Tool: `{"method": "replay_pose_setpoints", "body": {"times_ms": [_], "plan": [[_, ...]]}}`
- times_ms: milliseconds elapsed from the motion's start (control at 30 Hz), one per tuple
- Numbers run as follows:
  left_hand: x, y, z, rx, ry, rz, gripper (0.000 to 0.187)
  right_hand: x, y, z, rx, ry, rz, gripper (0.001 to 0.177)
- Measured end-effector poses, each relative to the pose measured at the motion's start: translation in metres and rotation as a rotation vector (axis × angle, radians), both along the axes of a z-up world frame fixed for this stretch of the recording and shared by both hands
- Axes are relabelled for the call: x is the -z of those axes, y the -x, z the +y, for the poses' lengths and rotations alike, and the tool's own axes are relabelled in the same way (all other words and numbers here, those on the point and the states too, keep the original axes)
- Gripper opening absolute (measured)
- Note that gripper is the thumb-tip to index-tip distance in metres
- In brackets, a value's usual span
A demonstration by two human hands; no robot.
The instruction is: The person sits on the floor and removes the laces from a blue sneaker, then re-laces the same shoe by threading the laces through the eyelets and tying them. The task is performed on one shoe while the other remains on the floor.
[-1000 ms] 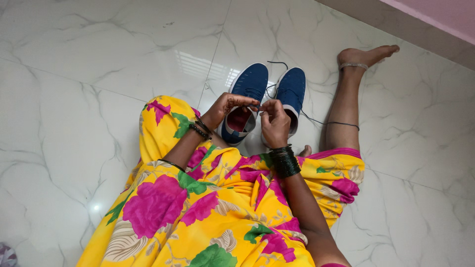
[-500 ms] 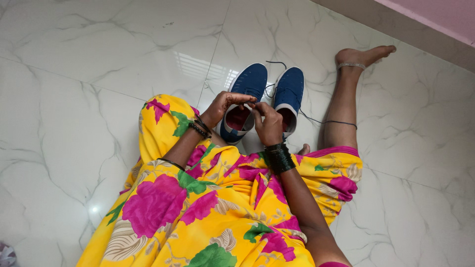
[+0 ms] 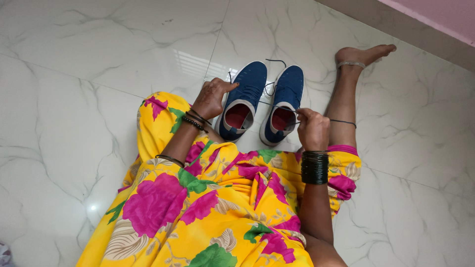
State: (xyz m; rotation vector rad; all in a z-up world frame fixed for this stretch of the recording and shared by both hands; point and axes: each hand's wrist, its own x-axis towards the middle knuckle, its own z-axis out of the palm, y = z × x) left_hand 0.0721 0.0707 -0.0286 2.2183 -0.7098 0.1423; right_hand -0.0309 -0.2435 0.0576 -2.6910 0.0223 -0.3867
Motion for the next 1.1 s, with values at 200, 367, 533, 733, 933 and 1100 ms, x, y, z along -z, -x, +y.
{"method": "replay_pose_setpoints", "body": {"times_ms": [200, 367, 533, 733, 933, 1100], "plan": [[-0.008, -0.005, -0.001, -0.088, -0.312, 0.208, 0.058, 0.001, 0.006, -0.01, 0.146, 0.026, 0.372, 0.015], [-0.022, -0.002, 0.012, -0.072, -0.209, 0.215, 0.057, 0.001, 0.005, 0.006, 0.101, 0.019, 0.248, 0.019], [-0.001, -0.025, -0.003, 0.14, 0.038, 0.043, 0.043, 0.027, -0.017, 0.051, -0.114, -0.166, 0.129, 0.018], [0.04, -0.019, -0.034, 0.228, -0.239, 0.302, 0.028, 0.066, -0.026, 0.091, -0.139, -0.212, 0.105, 0.042], [0.051, -0.014, -0.034, 0.201, -0.197, 0.197, 0.039, 0.081, -0.018, 0.09, -0.093, -0.249, 0.017, 0.026], [0.047, -0.02, -0.016, 0.101, -0.07, 0.142, 0.048, 0.084, -0.019, 0.08, -0.131, -0.2, -0.144, 0.006]]}}
